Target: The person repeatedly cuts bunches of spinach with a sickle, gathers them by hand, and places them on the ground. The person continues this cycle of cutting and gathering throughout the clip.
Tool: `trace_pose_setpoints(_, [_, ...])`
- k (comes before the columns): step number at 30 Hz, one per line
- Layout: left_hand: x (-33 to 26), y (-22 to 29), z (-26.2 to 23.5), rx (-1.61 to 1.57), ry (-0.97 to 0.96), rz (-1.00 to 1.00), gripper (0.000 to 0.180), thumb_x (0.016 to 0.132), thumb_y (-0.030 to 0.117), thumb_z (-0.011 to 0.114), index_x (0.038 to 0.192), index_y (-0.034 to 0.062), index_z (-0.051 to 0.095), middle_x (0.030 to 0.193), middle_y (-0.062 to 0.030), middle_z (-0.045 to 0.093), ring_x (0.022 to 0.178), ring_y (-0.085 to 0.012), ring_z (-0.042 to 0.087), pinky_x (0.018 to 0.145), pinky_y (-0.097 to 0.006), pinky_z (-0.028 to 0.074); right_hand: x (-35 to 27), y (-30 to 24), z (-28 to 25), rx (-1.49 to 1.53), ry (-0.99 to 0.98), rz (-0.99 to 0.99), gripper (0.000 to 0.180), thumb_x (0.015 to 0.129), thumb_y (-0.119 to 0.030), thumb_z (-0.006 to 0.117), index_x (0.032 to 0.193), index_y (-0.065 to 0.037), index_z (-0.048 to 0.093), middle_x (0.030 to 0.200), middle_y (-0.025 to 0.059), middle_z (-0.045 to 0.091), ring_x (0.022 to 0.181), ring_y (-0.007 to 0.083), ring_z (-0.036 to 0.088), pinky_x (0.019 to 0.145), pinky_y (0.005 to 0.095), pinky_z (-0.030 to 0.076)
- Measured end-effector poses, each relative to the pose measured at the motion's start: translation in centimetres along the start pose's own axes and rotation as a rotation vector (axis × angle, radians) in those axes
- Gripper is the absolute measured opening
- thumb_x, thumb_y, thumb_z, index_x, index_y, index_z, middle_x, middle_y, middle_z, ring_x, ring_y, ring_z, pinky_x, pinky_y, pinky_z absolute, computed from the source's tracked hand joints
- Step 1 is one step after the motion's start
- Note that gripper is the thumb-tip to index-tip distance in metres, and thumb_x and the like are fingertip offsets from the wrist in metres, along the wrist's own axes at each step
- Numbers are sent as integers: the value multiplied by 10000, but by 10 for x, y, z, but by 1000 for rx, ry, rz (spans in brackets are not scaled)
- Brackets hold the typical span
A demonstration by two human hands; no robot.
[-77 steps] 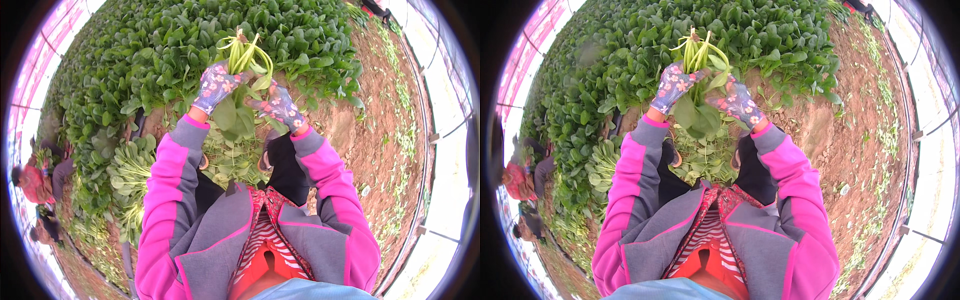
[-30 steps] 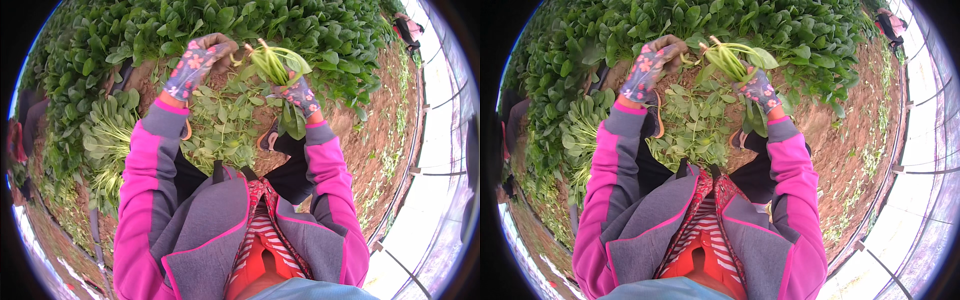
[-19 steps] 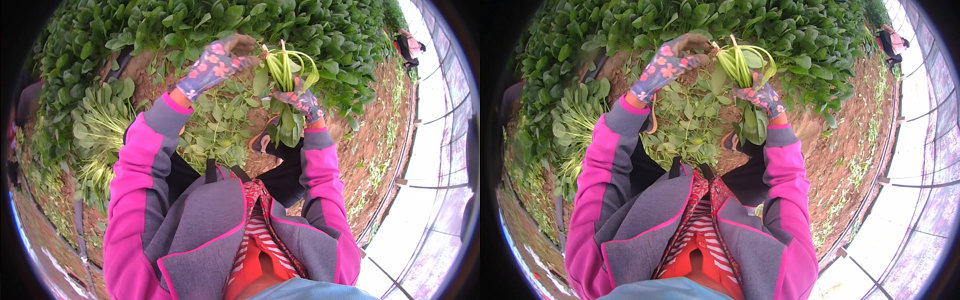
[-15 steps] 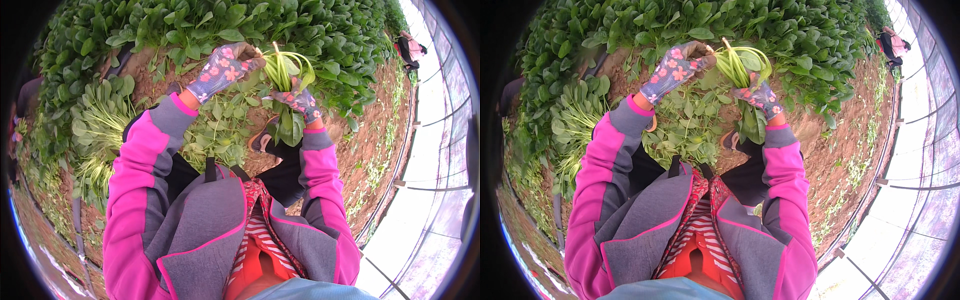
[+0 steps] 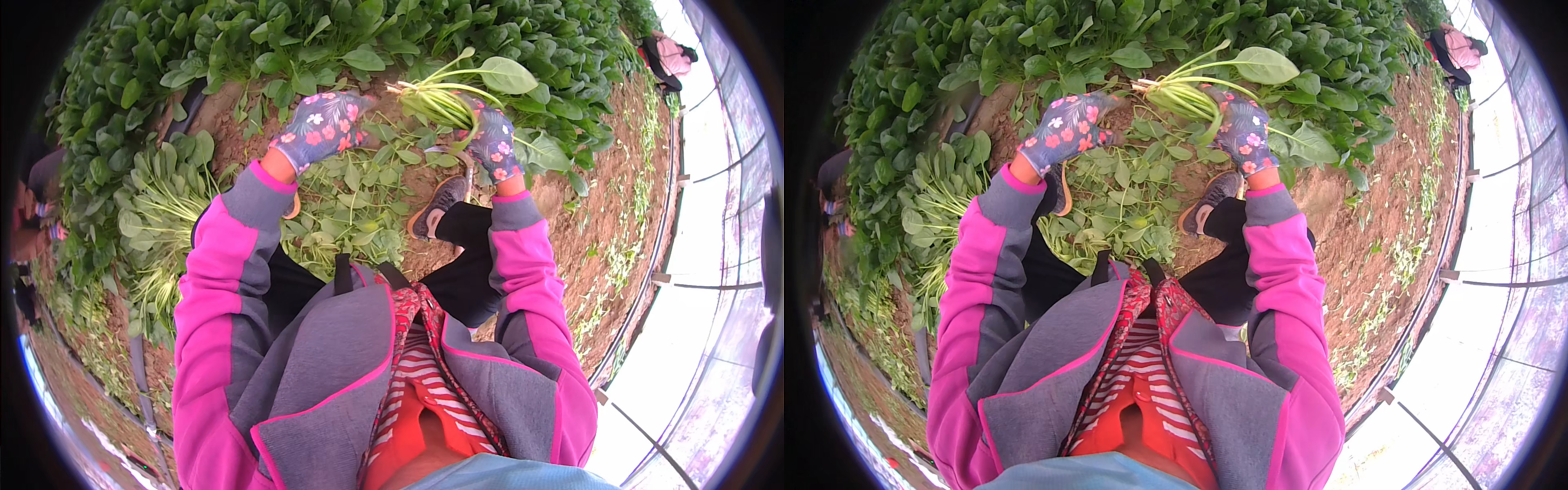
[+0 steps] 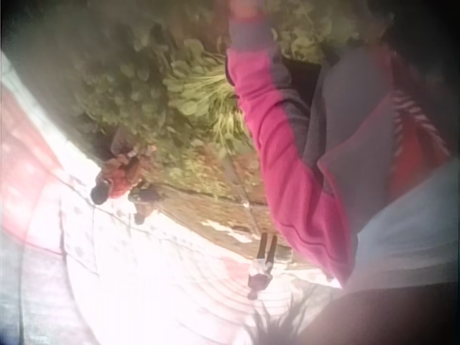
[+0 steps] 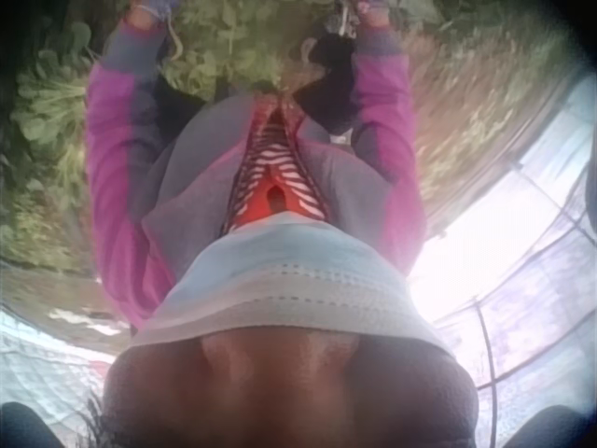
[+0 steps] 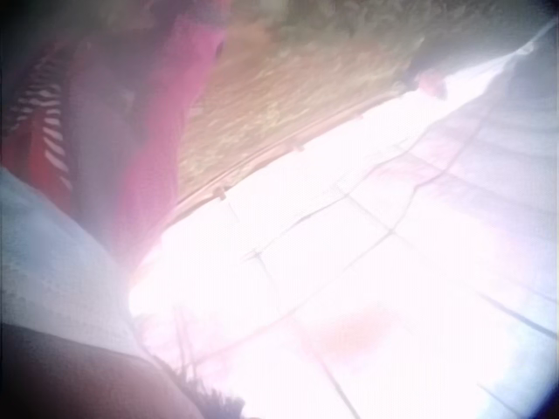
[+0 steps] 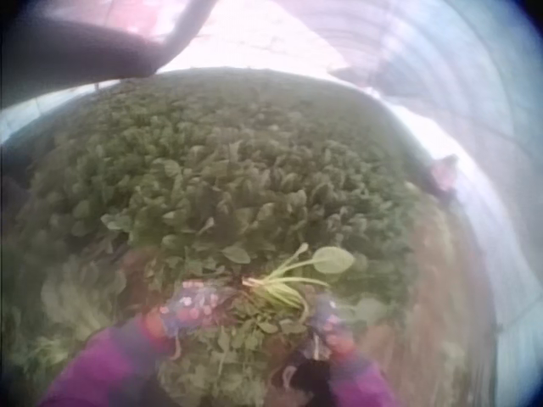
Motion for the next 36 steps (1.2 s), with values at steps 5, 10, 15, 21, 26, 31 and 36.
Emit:
trace_pose_setpoints(5, [12, 19, -51, -84, 398, -30, 346, 734, 328, 732, 983, 101, 656, 899, -71, 646, 851, -254, 616, 744, -377, 474, 1, -8, 6, -182, -53, 11, 607, 667, -160, 657, 1261, -207, 539, 916, 55, 637, 799, 241, 624, 723, 365, 486])
trace_pose_setpoints(10, [28, 55, -53, 57, 413, 133, 217, 743, 310, 703, 872, 141, 658, 807, -47, 615, 782, -240, 594, 676, -365, 465, -1, -26, 6, -124, -6, -78, 588, 663, -166, 667, 1236, -190, 538, 947, 75, 621, 847, 262, 613, 746, 379, 480])
trace_pose_setpoints(15, [22, 19, -33, -408, 419, 11, 152, 798, 210, 641, 916, 123, 681, 830, -75, 650, 801, -245, 623, 698, -345, 494, -2, -28, -10, -20, 148, -88, 599, 642, -161, 689, 1227, -205, 566, 984, 71, 639, 870, 271, 615, 761, 392, 471])
trace_pose_setpoints(21, [13, -78, -23, -905, 355, -335, 249, 869, 214, 625, 1019, 15, 636, 883, -45, 671, 769, -149, 617, 701, -281, 494, 5, -19, -7, 134, 44, -103, 483, 675, -137, 713, 1151, -151, 634, 896, 82, 652, 810, 289, 622, 711, 374, 486])
trace_pose_setpoints(26, [-9, -65, -42, 266, 263, -116, 298, 835, 246, 656, 1025, 17, 638, 781, -48, 604, 730, -107, 566, 692, -246, 469, 1, -12, -6, 485, 13, -61, 334, 828, -159, 612, 1149, -69, 622, 941, 44, 628, 741, 158, 591, 604, 266, 451])
trace_pose_setpoints(31, [10, -51, -4, -1050, 133, -96, 253, 839, 211, 650, 1028, 44, 641, 825, -47, 632, 771, -120, 597, 681, -243, 478, -1, -10, 2, 696, -84, 60, 358, 827, -75, 545, 1176, -19, 600, 1005, 39, 562, 795, 117, 551, 602, 218, 436])
trace_pose_setpoints(36, [24, 2, 15, -803, -138, -82, 200, 867, 154, 628, 1002, 5, 629, 835, -12, 634, 714, -65, 549, 662, -217, 466, 8, -31, -2, 334, -88, -98, 483, 702, 22, 517, 1170, -46, 612, 953, 100, 574, 805, 237, 579, 736, 306, 470])
Point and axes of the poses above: each hand's wrist, its own x-axis towards the middle knuckle, its own z-axis out of the palm, y = z × x, the point moved 10 cm from there along x, towards the middle knuckle
